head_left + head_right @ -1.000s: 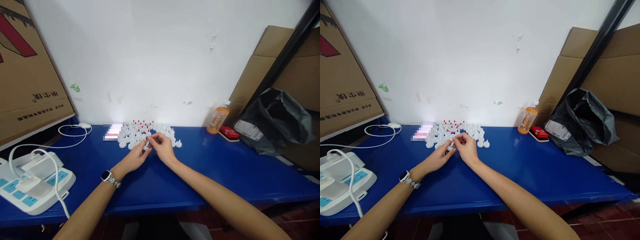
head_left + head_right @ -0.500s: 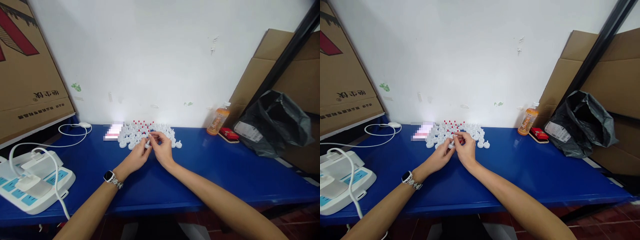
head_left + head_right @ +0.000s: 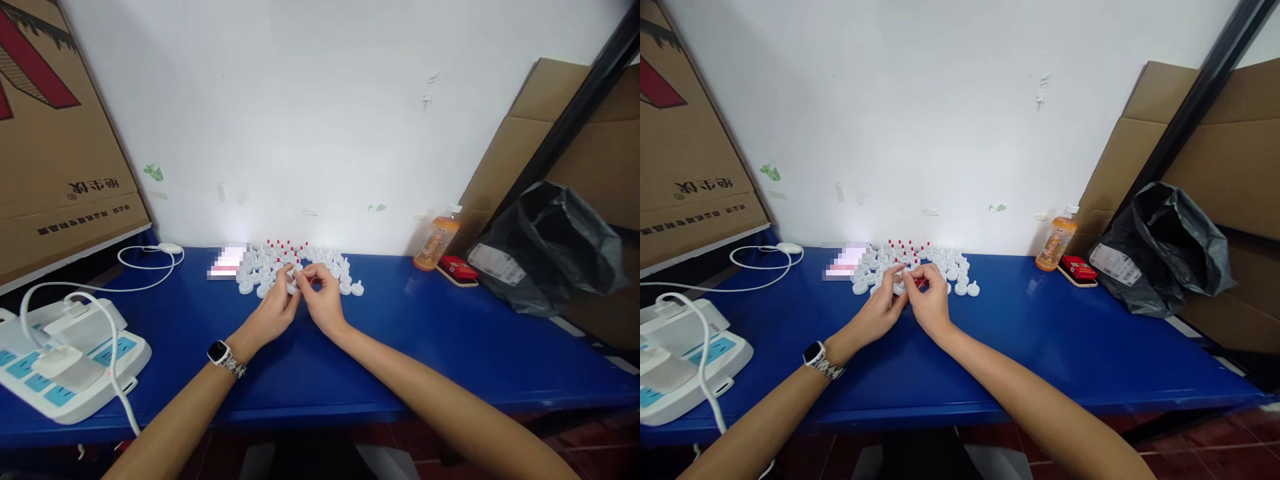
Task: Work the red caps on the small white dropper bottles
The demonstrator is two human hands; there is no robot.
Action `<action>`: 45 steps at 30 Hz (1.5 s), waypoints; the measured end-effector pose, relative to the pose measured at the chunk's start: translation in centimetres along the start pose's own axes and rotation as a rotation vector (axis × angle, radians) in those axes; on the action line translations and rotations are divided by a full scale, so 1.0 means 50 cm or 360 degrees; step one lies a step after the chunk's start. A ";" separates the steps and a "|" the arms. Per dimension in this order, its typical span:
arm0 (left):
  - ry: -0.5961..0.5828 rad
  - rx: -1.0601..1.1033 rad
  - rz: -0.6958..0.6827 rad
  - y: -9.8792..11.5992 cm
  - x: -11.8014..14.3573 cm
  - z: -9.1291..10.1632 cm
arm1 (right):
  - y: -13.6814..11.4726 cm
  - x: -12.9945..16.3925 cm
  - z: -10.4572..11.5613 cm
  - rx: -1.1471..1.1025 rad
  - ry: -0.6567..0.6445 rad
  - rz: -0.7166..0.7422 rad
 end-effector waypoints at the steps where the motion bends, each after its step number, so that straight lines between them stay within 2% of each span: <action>1: 0.0038 -0.0006 -0.0011 0.001 0.001 0.003 | -0.001 -0.001 0.000 -0.0014 -0.0019 0.0024; 4: 0.0103 -0.0054 -0.0035 0.003 0.004 0.009 | -0.003 -0.007 -0.004 -0.0069 -0.0105 0.0053; 8: 0.0059 -0.0069 0.0014 -0.001 0.002 0.018 | 0.003 -0.013 -0.008 -0.0084 -0.0203 -0.0029; 12: 0.0099 -0.0041 0.0178 -0.019 0.001 0.055 | 0.007 -0.010 0.000 0.0065 -0.0300 -0.0080; 14: 0.0100 -0.0065 0.0271 -0.032 0.002 0.072 | 0.007 -0.004 0.003 0.0208 -0.0417 -0.0036; 16: 0.0039 -0.0101 0.0330 -0.044 0.003 0.077 | 0.007 0.004 -0.003 0.0356 -0.0623 0.0030; 19: -0.0043 -0.0111 0.0322 -0.054 0.006 0.067 | 0.007 0.011 -0.010 0.0461 -0.0778 0.0065; 24: -0.0175 -0.0077 0.0084 -0.031 0.008 0.024 | 0.011 -0.001 -0.010 0.0186 -0.0677 -0.0106; 27: -0.0174 -0.0152 0.0023 -0.023 0.009 0.013 | 0.016 -0.013 0.000 0.0121 -0.0669 -0.0146; 30: -0.0111 -0.0244 0.0024 -0.034 0.007 0.021 | 0.025 -0.049 0.033 0.0287 -0.0576 -0.0129; 33: -0.0069 -0.0308 0.0025 -0.052 0.002 0.035 | 0.041 -0.116 0.074 0.0677 -0.0420 -0.0094; 35: -0.0100 -0.0342 0.0061 -0.061 -0.002 0.038 | 0.063 -0.167 0.079 0.0922 -0.0489 -0.0123; 37: -0.0153 -0.0348 0.0095 -0.063 -0.004 0.038 | 0.091 -0.208 0.067 0.1184 -0.0639 -0.0204; 40: -0.0204 -0.0335 0.0125 -0.054 -0.004 0.035 | 0.129 -0.241 0.029 0.1456 -0.0866 -0.0302; 43: -0.0226 -0.0341 0.0131 -0.045 -0.003 0.034 | 0.153 -0.249 -0.007 0.1481 -0.0964 -0.0359; 45: -0.0233 -0.0343 0.0121 -0.043 -0.002 0.034 | 0.164 -0.254 -0.016 0.1445 -0.0956 -0.0375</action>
Point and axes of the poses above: each hand's wrist, its own x-axis away from the middle knuckle, its own z-axis out of the back of the hand, y = z × x, the point moved 6 cm from there along -x, towards the middle knuckle, and after that the axes turned 10 degrees about -y, right-handed, at the moved point
